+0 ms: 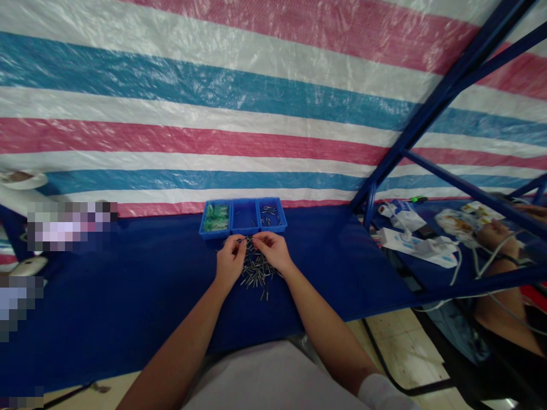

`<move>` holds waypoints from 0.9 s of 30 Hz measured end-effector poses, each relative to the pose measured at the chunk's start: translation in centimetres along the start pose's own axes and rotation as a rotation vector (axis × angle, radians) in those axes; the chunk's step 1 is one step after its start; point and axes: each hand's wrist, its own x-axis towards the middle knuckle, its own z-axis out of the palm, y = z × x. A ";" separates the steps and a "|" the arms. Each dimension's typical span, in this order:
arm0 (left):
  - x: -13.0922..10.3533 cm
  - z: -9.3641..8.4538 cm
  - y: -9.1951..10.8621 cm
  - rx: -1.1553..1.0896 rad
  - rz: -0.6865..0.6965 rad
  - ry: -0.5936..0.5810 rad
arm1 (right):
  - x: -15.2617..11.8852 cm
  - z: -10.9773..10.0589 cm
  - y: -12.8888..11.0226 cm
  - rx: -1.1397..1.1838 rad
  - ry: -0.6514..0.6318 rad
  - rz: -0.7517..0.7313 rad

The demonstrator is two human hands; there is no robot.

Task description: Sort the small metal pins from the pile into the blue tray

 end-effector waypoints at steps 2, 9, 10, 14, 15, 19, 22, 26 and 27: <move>0.0 0.0 0.0 0.002 0.000 0.002 | 0.0 0.0 0.0 0.001 0.000 -0.005; 0.0 0.0 -0.1 0.003 -0.006 0.004 | -0.1 0.0 -0.2 0.014 -0.004 -0.002; 0.0 0.0 -0.1 0.007 -0.005 0.005 | -0.1 0.0 -0.2 0.015 -0.003 0.000; 0.0 0.0 -0.2 0.012 0.001 0.001 | -0.1 0.0 -0.2 0.003 -0.002 0.000; 0.0 0.0 -0.2 0.011 0.002 0.000 | -0.1 0.0 -0.1 -0.001 -0.003 0.000; 0.0 0.1 -0.3 0.007 -0.007 0.001 | 0.0 -0.1 0.2 0.002 -0.005 -0.009; 0.0 0.1 -0.5 0.010 -0.014 0.000 | 0.0 -0.1 0.2 0.005 -0.008 -0.017; 0.0 0.1 -0.5 0.008 -0.016 0.002 | 0.0 0.0 0.0 0.002 -0.007 -0.010; 0.0 0.1 -0.5 0.006 -0.015 0.003 | -0.1 0.0 0.0 0.005 -0.008 -0.012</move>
